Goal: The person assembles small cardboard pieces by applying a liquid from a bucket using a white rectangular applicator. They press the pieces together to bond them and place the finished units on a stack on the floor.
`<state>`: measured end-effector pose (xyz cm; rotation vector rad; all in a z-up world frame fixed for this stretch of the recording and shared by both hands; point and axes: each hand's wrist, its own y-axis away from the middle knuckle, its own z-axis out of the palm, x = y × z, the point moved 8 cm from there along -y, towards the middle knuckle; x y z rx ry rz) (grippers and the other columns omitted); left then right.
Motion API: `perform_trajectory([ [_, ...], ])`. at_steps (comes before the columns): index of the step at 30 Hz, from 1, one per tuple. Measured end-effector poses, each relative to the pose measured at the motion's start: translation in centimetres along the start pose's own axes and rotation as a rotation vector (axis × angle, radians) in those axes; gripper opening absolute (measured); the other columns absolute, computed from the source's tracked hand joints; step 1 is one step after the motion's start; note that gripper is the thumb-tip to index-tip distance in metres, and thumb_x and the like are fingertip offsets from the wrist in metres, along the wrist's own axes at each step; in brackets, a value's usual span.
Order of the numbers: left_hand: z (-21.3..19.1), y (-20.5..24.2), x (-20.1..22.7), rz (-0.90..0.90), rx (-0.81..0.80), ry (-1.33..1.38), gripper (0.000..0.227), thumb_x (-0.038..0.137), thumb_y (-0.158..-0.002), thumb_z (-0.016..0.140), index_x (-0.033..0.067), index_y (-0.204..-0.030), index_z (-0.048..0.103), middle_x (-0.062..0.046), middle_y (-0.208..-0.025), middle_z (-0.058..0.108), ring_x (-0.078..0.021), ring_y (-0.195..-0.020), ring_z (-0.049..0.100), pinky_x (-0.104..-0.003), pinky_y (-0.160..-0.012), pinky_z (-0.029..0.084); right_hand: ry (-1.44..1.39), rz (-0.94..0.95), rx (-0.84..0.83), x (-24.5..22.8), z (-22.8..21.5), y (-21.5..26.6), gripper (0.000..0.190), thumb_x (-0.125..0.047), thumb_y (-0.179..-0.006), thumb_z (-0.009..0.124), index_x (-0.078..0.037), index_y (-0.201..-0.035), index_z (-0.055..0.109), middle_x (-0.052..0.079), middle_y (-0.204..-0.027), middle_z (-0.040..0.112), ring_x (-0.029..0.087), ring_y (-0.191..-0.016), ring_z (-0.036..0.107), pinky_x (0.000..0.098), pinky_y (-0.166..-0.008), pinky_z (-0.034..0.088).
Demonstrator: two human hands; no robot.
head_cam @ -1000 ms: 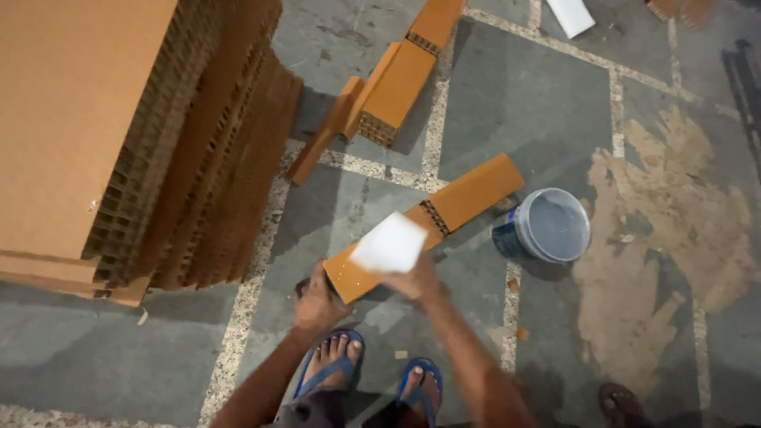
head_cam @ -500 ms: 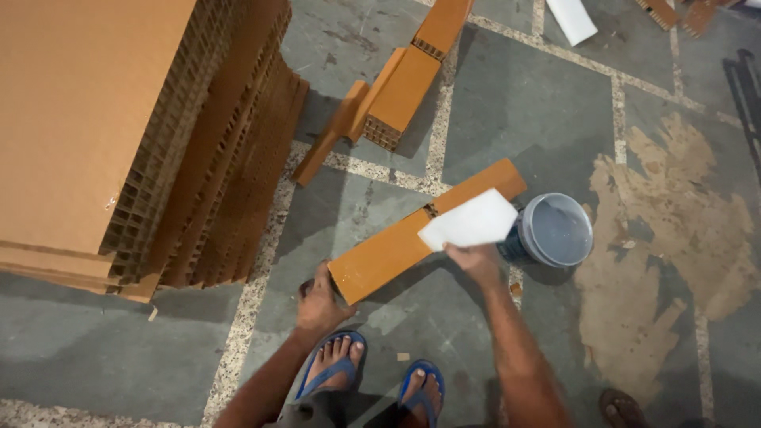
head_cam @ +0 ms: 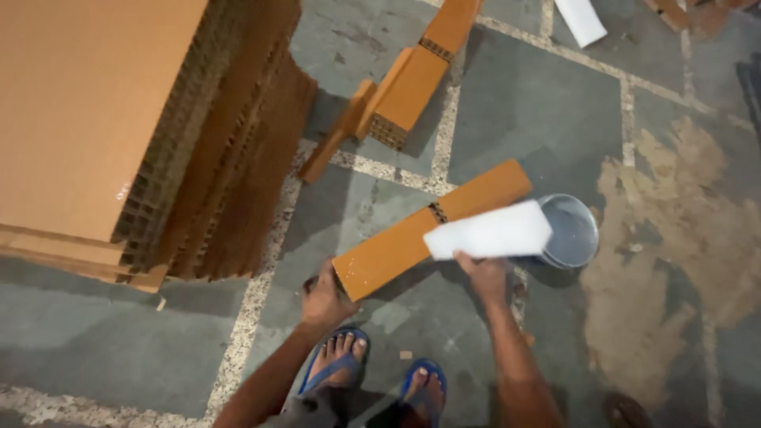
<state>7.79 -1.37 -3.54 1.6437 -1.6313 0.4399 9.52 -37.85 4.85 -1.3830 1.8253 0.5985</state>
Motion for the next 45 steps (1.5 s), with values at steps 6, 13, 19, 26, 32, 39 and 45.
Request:
perform_trajectory([
  [6,-0.6,-0.2,1.0,0.004,0.0,-0.006,0.107,0.042,-0.063,0.088,0.0172,-0.149,0.029,-0.012,-0.135,0.063,-0.0297,-0.128,0.059,-0.057,-0.114,0.028,0.023,-0.261,-0.209,-9.0,6.2,4.1,0.031,-0.022,-0.083,0.079,-0.012,-0.112,0.077,0.007,-0.107,0.079,0.024,-0.096,0.076,0.036,-0.084,0.059],
  [13,0.9,-0.5,-0.7,0.065,0.054,-0.087,0.124,0.045,-0.056,0.091,0.0064,-0.153,0.024,-0.016,-0.147,0.048,-0.0361,-0.136,0.047,-0.055,-0.117,0.028,-0.128,-0.408,-0.25,-10.9,7.9,9.1,0.039,-0.018,-0.076,0.082,-0.008,-0.113,0.073,0.01,-0.11,0.075,0.025,-0.104,0.071,0.0382,-0.095,0.055],
  [19,-0.3,1.6,-2.4,0.352,0.269,-0.237,0.118,0.052,-0.056,0.091,0.0049,-0.145,0.031,-0.017,-0.148,0.043,-0.0377,-0.136,0.037,-0.064,-0.114,0.02,-0.122,-0.151,0.175,1.8,-2.1,5.8,0.037,-0.012,-0.082,0.078,-0.001,-0.116,0.07,0.009,-0.111,0.073,0.025,-0.1,0.069,0.0404,-0.095,0.054],
  [26,0.0,2.2,-2.7,0.414,0.306,-0.257,0.103,0.051,-0.063,0.089,0.0074,-0.141,0.037,-0.015,-0.147,0.045,-0.0347,-0.138,0.039,-0.067,-0.115,0.019,-0.767,-0.056,0.505,7.4,-8.8,3.4,0.052,-0.019,-0.09,0.073,0.005,-0.133,0.056,0.011,-0.11,0.06,0.024,-0.097,0.056,0.0367,-0.082,0.047],
  [32,-1.1,1.9,-2.1,0.379,0.221,-0.282,0.111,0.043,-0.057,0.09,0.0046,-0.144,0.033,-0.017,-0.151,0.041,-0.0371,-0.141,0.036,-0.065,-0.116,0.019,-0.869,-0.008,0.406,5.5,-7.0,3.6,0.056,-0.017,-0.085,0.074,-0.002,-0.135,0.053,0.006,-0.121,0.064,0.021,-0.11,0.064,0.0366,-0.096,0.056],
  [39,-2.8,-0.4,-1.8,0.229,0.143,-0.143,0.113,0.046,-0.062,0.091,0.0042,-0.147,0.031,-0.019,-0.147,0.042,-0.038,-0.139,0.038,-0.056,-0.115,0.027,-0.341,0.041,0.241,3.1,-0.7,3.3,0.048,-0.014,-0.085,0.079,0.003,-0.127,0.063,0.012,-0.119,0.068,0.023,-0.108,0.065,0.0355,-0.097,0.051],
  [45,-2.5,-0.7,-2.4,0.159,0.147,-0.065,0.111,0.042,-0.06,0.089,0.0068,-0.148,0.032,-0.015,-0.148,0.044,-0.037,-0.139,0.042,-0.055,-0.115,0.029,-0.004,-0.239,-0.05,-7.0,4.6,1.5,0.033,-0.017,-0.085,0.081,-0.002,-0.113,0.072,0.011,-0.108,0.075,0.025,-0.099,0.071,0.0398,-0.092,0.055],
])
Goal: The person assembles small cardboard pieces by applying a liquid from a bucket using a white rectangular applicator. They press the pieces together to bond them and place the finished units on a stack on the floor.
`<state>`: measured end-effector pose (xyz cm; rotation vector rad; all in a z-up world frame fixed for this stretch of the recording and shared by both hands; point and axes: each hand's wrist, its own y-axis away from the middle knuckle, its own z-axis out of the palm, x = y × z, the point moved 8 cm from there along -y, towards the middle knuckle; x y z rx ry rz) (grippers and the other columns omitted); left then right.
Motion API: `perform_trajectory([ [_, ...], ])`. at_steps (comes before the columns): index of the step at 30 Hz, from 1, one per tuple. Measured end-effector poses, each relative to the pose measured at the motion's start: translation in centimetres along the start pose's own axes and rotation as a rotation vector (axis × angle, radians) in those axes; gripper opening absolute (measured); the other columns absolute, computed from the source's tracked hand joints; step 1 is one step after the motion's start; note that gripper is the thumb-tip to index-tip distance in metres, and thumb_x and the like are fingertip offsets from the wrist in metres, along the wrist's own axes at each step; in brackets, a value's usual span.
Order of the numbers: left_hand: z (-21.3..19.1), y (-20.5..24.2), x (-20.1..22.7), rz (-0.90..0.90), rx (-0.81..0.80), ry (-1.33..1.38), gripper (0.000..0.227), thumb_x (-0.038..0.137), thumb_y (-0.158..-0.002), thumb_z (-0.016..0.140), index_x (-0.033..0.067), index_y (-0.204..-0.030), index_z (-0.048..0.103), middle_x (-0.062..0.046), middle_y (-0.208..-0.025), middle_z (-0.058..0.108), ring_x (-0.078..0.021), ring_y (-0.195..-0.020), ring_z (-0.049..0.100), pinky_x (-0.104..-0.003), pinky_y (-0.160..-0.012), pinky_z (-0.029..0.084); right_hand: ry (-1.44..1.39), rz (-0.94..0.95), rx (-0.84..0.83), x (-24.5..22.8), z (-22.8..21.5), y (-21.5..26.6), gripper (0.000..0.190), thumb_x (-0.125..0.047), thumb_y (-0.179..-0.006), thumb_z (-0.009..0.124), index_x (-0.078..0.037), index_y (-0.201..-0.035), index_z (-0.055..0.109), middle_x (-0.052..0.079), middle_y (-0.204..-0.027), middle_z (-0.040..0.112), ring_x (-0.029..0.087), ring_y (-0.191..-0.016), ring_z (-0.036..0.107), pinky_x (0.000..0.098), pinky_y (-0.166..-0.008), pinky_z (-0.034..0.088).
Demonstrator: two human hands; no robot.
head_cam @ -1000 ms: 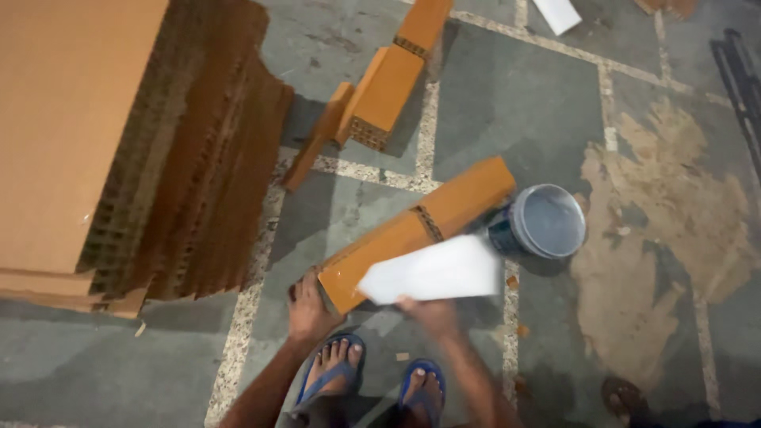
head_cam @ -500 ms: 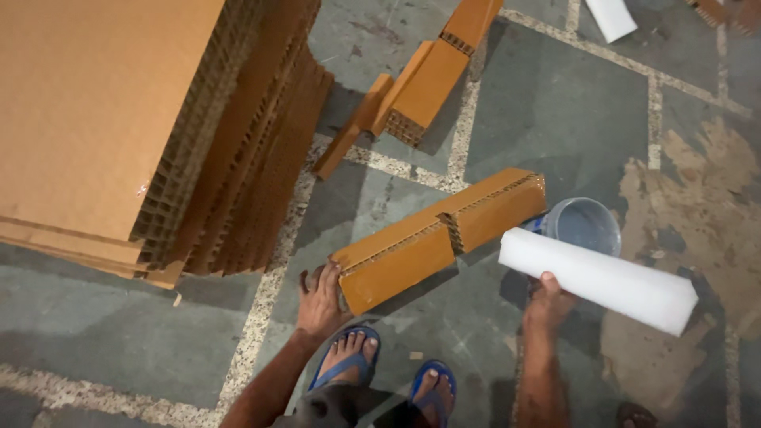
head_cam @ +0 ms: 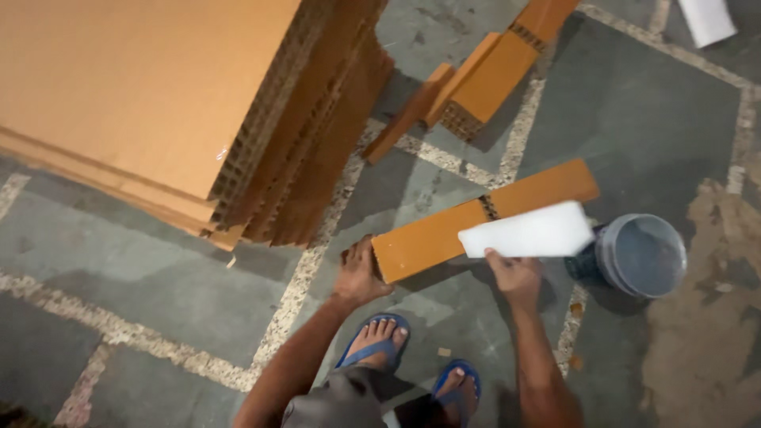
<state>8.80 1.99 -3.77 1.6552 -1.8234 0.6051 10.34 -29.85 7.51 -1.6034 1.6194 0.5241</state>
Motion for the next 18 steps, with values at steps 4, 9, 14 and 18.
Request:
perform_trajectory([
  [4,0.3,0.2,-0.4,-0.032,-0.04,0.014,0.113,0.041,-0.059,0.089,0.0071,-0.149,0.03,-0.015,-0.149,0.042,-0.0392,-0.139,0.039,-0.055,-0.116,0.028,0.215,-0.442,-0.062,-7.6,3.3,1.4,0.031,-0.015,-0.083,0.08,-0.005,-0.111,0.073,0.012,-0.11,0.075,0.031,-0.103,0.07,0.0447,-0.095,0.054],
  [9,0.9,0.3,-1.0,0.012,0.033,-0.006,0.109,0.044,-0.07,0.087,0.0048,-0.152,0.029,-0.018,-0.153,0.043,-0.0381,-0.14,0.044,-0.059,-0.116,0.028,-0.297,-0.42,-0.309,-10.7,7.3,7.8,0.039,-0.019,-0.085,0.078,-0.003,-0.12,0.069,0.012,-0.116,0.072,0.032,-0.105,0.069,0.0425,-0.095,0.054],
  [14,0.8,-0.1,-0.7,-0.018,-0.046,-0.007,0.126,0.05,-0.057,0.094,0.0047,-0.151,0.024,-0.023,-0.151,0.042,-0.0444,-0.138,0.041,-0.06,-0.11,0.025,-0.006,-0.442,-0.23,-7.8,7.3,8.0,0.032,-0.023,-0.088,0.079,-0.007,-0.115,0.072,0.01,-0.112,0.074,0.03,-0.102,0.071,0.0404,-0.095,0.055],
  [18,0.4,0.2,-0.2,-0.024,0.005,0.022,0.115,0.049,-0.064,0.088,0.0055,-0.15,0.026,-0.019,-0.141,0.053,-0.038,-0.133,0.051,-0.057,-0.115,0.031,0.192,-0.278,-0.063,-1.5,3.0,4.0,0.027,-0.026,-0.091,0.08,-0.01,-0.112,0.074,0.008,-0.108,0.075,0.028,-0.101,0.072,0.0387,-0.095,0.056],
])
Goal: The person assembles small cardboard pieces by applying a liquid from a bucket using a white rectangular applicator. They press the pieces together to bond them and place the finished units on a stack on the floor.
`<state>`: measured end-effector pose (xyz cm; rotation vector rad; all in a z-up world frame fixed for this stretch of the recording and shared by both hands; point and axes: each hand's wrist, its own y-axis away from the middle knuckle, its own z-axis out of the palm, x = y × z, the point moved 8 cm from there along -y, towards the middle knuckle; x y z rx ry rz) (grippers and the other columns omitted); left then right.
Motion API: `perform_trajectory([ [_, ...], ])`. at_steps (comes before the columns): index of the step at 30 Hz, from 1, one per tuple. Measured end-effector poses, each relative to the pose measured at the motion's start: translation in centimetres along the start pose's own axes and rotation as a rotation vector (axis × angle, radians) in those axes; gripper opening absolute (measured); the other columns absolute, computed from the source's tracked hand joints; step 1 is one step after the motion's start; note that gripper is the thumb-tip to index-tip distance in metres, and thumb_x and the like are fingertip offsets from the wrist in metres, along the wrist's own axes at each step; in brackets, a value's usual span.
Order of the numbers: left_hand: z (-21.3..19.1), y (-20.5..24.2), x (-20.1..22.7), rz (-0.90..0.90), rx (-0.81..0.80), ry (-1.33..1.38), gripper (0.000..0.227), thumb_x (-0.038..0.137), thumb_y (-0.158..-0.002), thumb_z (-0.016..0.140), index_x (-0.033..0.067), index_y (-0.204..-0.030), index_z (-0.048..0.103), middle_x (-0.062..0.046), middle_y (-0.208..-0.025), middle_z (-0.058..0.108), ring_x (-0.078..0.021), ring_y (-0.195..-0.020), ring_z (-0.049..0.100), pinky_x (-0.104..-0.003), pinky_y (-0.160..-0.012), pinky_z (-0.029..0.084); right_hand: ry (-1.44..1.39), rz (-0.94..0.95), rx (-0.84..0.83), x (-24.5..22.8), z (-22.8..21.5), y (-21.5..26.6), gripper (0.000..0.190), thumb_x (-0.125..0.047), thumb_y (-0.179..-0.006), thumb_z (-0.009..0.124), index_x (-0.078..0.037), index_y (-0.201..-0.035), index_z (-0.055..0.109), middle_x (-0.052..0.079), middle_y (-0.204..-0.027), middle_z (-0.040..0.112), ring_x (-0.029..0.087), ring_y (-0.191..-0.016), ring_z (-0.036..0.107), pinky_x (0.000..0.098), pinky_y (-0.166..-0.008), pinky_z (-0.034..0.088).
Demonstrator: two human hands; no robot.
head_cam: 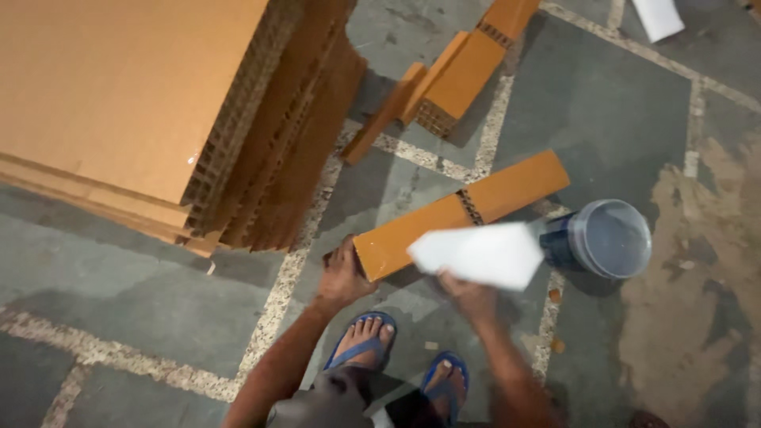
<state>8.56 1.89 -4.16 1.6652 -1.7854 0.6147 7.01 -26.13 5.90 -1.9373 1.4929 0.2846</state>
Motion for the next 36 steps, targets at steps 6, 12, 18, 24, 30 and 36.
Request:
perform_trajectory([
  [6,-0.2,0.0,0.0,0.015,0.008,-0.012,0.114,0.045,-0.063,0.089,0.0045,-0.148,0.026,-0.022,-0.138,0.055,-0.0411,-0.127,0.055,-0.057,-0.111,0.033,0.355,-0.044,0.027,0.0,-2.3,-1.4,0.031,-0.019,-0.086,0.077,-0.009,-0.115,0.074,0.011,-0.117,0.074,0.03,-0.108,0.071,0.0422,-0.098,0.055],
  [12,0.5,-0.1,-0.3,0.011,0.02,-0.018,0.112,0.047,-0.069,0.089,0.0031,-0.151,0.026,-0.024,-0.14,0.055,-0.043,-0.126,0.055,-0.057,-0.112,0.032,-0.086,-0.295,-0.087,-13.0,-0.3,-0.9,0.036,-0.02,-0.083,0.075,-0.008,-0.117,0.074,0.011,-0.12,0.072,0.035,-0.112,0.068,0.0469,-0.1,0.051],
  [18,0.3,0.0,-0.4,-0.009,-0.025,-0.033,0.118,0.046,-0.059,0.087,0.0043,-0.15,0.024,-0.02,-0.14,0.056,-0.0396,-0.128,0.056,-0.055,-0.113,0.033,-0.135,0.042,-0.107,-10.1,0.6,-3.9,0.033,-0.023,-0.083,0.078,-0.01,-0.113,0.075,0.01,-0.112,0.076,0.03,-0.104,0.074,0.0438,-0.093,0.056],
  [24,-0.1,-0.3,-0.1,-0.023,-0.073,-0.066,0.124,0.053,-0.06,0.089,0.0061,-0.151,0.02,-0.022,-0.149,0.045,-0.0427,-0.13,0.051,-0.058,-0.114,0.028,-0.204,-0.258,-0.347,-11.8,3.3,-2.6,0.04,-0.023,-0.082,0.078,-0.012,-0.12,0.074,0.012,-0.12,0.075,0.033,-0.11,0.07,0.0416,-0.092,0.056],
  [30,0.4,-0.3,-0.6,0.012,-0.046,-0.036,0.124,0.052,-0.06,0.09,0.005,-0.152,0.02,-0.021,-0.152,0.042,-0.0424,-0.132,0.051,-0.059,-0.113,0.027,-0.335,-0.176,-0.339,-13.2,3.0,-1.7,0.046,-0.026,-0.082,0.078,-0.009,-0.124,0.069,0.012,-0.123,0.073,0.032,-0.114,0.069,0.0435,-0.098,0.053],
  [36,2.2,-0.2,-2.4,-0.026,-0.034,-0.061,0.126,0.045,-0.053,0.093,0.0072,-0.152,0.025,-0.017,-0.149,0.047,-0.0397,-0.131,0.051,-0.057,-0.113,0.029,-0.176,0.251,-0.418,-10.3,7.2,-6.4,0.039,-0.035,-0.085,0.079,-0.015,-0.118,0.076,0.006,-0.113,0.079,0.026,-0.102,0.077,0.0376,-0.086,0.059],
])
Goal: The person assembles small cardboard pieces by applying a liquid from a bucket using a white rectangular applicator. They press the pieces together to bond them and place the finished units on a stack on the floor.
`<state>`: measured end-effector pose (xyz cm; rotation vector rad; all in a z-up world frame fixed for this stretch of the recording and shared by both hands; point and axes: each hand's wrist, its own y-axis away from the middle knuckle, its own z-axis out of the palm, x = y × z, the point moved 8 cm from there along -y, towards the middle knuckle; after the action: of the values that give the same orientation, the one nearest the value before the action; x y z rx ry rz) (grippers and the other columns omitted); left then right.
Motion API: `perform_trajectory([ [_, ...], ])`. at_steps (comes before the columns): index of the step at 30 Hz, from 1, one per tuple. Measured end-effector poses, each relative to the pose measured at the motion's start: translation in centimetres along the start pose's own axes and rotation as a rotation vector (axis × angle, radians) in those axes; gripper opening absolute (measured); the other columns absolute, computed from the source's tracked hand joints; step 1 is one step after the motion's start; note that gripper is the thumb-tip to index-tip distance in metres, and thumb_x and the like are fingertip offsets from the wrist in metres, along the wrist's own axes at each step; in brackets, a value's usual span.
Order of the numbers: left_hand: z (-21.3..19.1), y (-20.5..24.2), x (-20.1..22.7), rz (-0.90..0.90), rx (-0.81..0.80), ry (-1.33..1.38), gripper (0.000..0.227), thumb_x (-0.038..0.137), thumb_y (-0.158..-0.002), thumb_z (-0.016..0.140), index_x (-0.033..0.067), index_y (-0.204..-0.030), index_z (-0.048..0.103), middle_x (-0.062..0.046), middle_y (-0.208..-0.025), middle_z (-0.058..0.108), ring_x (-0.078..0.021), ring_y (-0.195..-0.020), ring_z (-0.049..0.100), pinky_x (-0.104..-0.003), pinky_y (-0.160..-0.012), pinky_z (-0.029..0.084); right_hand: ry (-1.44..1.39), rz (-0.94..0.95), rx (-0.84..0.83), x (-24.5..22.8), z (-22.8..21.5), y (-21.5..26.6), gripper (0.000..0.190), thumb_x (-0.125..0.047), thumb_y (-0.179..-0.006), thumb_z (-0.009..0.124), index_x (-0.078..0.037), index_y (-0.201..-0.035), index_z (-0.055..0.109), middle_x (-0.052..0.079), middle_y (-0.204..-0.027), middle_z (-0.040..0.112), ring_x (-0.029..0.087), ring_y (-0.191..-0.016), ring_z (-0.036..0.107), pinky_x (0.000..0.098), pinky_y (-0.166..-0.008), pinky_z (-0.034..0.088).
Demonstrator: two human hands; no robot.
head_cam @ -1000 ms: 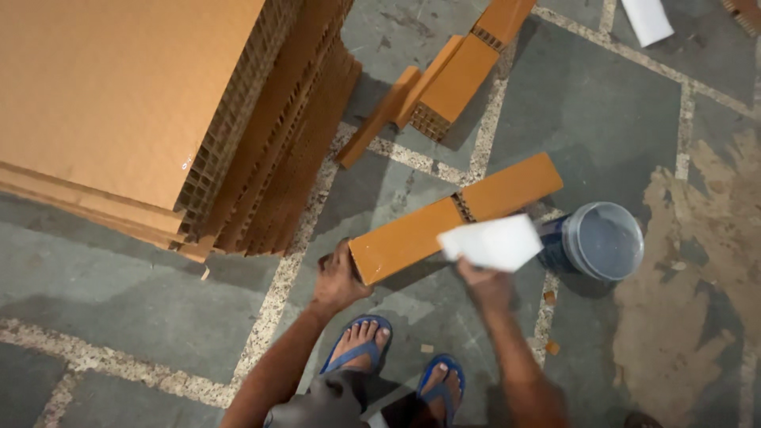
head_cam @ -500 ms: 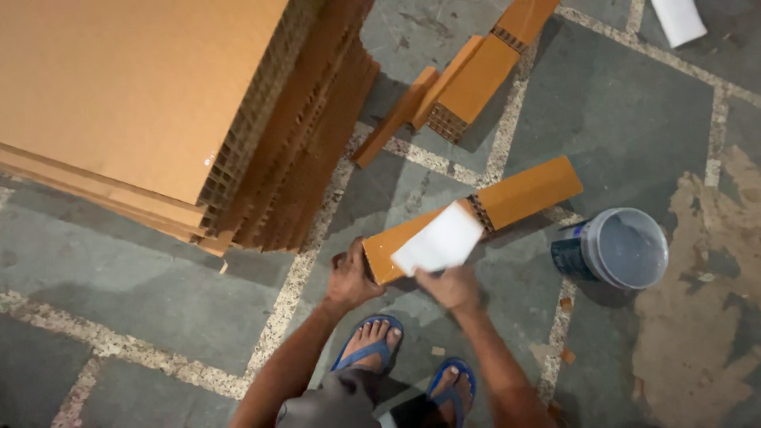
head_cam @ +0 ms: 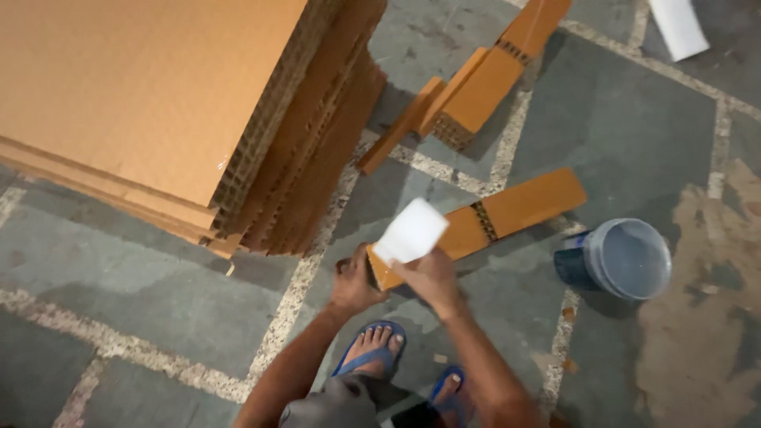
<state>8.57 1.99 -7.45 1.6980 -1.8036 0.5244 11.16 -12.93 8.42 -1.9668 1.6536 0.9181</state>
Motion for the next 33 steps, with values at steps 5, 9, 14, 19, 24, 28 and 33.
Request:
perform_trajectory([
  [5,2.5,-0.1,-1.1,0.273,0.13,-0.052,0.095,0.055,-0.069,0.087,0.016,-0.144,0.045,-0.012,-0.141,0.056,-0.0306,-0.128,0.058,-0.056,-0.11,0.036,-0.179,-0.201,-0.164,2.3,4.3,1.6,0.049,-0.037,-0.085,0.076,-0.008,-0.124,0.068,0.011,-0.113,0.076,0.029,-0.099,0.074,0.0447,-0.083,0.058],
  [9,3.0,0.1,-2.9,0.198,0.119,0.065,0.094,0.042,-0.085,0.072,-0.0018,-0.154,0.027,-0.028,-0.142,0.051,-0.0419,-0.122,0.055,-0.056,-0.103,0.039,-1.245,0.51,-0.533,11.3,10.4,6.0,0.059,-0.034,-0.087,0.071,-0.002,-0.135,0.061,0.018,-0.117,0.073,0.034,-0.103,0.07,0.0507,-0.088,0.056],
  [14,1.0,-0.8,-0.5,0.075,0.164,-0.067,0.104,0.051,-0.071,0.079,0.0069,-0.152,0.03,-0.021,-0.129,0.064,-0.0345,-0.104,0.069,-0.054,-0.104,0.044,0.073,0.001,-0.475,12.1,4.6,7.1,0.058,-0.029,-0.085,0.073,-0.008,-0.138,0.064,0.022,-0.123,0.07,0.038,-0.117,0.066,0.0475,-0.101,0.051],
  [19,-1.7,0.3,1.5,0.214,0.282,0.162,0.1,0.05,-0.067,0.087,0.0107,-0.146,0.042,-0.018,-0.119,0.071,-0.029,-0.088,0.077,-0.045,-0.082,0.06,-0.241,-0.072,0.028,9.7,-4.1,8.7,0.058,-0.036,-0.079,0.083,-0.012,-0.13,0.066,0.018,-0.131,0.068,0.036,-0.125,0.063,0.0458,-0.103,0.048],
  [24,-2.4,-0.2,2.5,0.171,0.228,0.13,0.097,0.04,-0.064,0.088,0.0086,-0.144,0.043,-0.017,-0.109,0.072,-0.0308,-0.087,0.076,-0.043,-0.08,0.06,-0.085,-0.049,0.536,14.9,-15.1,8.9,0.06,-0.033,-0.075,0.085,-0.003,-0.124,0.066,0.018,-0.125,0.068,0.032,-0.116,0.062,0.0455,-0.103,0.044],
  [28,-3.4,0.0,3.9,0.098,0.118,0.145,0.097,0.038,-0.06,0.092,0.0071,-0.138,0.044,-0.019,-0.107,0.072,-0.0379,-0.093,0.072,-0.045,-0.08,0.058,-0.157,0.13,1.008,21.4,-27.3,12.0,0.056,-0.018,-0.086,0.082,0.007,-0.13,0.059,0.018,-0.12,0.07,0.027,-0.106,0.069,0.0389,-0.092,0.054],
  [33,-5.0,-0.1,6.2,0.284,0.317,0.19,0.091,0.037,-0.057,0.091,0.0094,-0.132,0.049,-0.019,-0.112,0.071,-0.0362,-0.096,0.073,-0.044,-0.081,0.059,-0.141,0.338,1.244,27.7,-35.3,15.0,0.073,-0.021,-0.077,0.086,0.003,-0.138,0.053,0.016,-0.123,0.07,0.026,-0.111,0.069,0.0388,-0.097,0.053],
])
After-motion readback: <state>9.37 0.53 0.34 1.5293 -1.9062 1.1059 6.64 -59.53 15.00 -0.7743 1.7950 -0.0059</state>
